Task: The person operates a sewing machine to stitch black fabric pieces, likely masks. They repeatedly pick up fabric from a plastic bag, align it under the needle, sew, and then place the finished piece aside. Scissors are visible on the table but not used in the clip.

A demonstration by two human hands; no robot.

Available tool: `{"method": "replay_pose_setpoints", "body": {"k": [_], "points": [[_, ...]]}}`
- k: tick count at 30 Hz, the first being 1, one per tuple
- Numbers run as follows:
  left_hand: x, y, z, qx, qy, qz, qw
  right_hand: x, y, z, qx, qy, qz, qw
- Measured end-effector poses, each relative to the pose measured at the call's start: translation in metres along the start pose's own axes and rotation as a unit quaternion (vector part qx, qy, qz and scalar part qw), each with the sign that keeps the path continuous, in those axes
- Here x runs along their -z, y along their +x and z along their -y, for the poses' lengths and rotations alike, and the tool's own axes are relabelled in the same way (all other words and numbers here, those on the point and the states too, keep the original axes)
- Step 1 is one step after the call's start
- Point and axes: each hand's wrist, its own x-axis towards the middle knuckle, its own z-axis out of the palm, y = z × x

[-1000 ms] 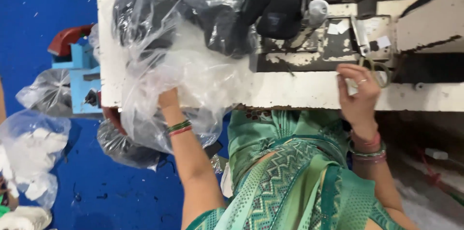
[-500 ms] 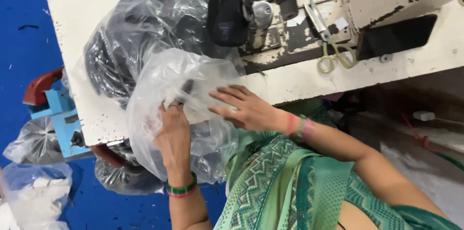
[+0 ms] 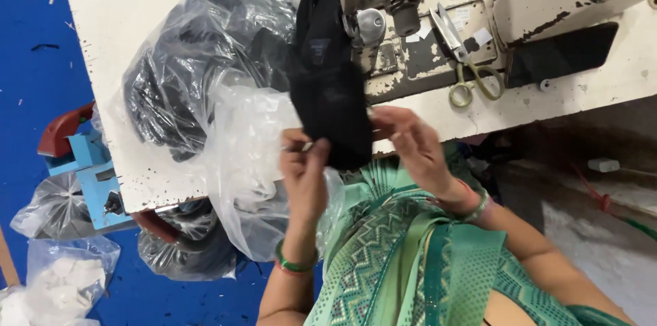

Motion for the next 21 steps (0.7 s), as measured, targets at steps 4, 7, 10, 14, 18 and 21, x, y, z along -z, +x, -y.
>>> {"method": "replay_pose_setpoints", "body": {"k": [4, 7, 10, 14, 18, 21], "points": [[-0.027, -0.004, 0.023, 0.055, -0.079, 0.088, 0.991, 0.006, -0.011, 0.024, 0.026, -0.093, -0.104, 0.990], [-0.045, 0.008, -0.002, 0.000, -0.119, 0.143, 0.983, 0.017, -0.021, 0.031, 0.014, -0.135, -0.124, 0.983], [-0.049, 0.019, -0.032, -0.012, -0.166, 0.093, 0.982, 0.018, -0.020, 0.052, 0.058, -0.230, -0.078, 0.968], [-0.030, 0.016, 0.003, -0.013, -0.077, 0.117, 0.990, 0.016, -0.014, 0.058, 0.099, -0.243, -0.062, 0.963], [-0.028, 0.014, 0.014, 0.009, -0.205, 0.098, 0.974, 0.019, -0.018, 0.055, 0.048, -0.098, -0.044, 0.993], [-0.025, 0.020, 0.012, 0.023, -0.300, 0.107, 0.948, 0.016, -0.018, 0.060, 0.084, -0.135, -0.020, 0.987]]}}
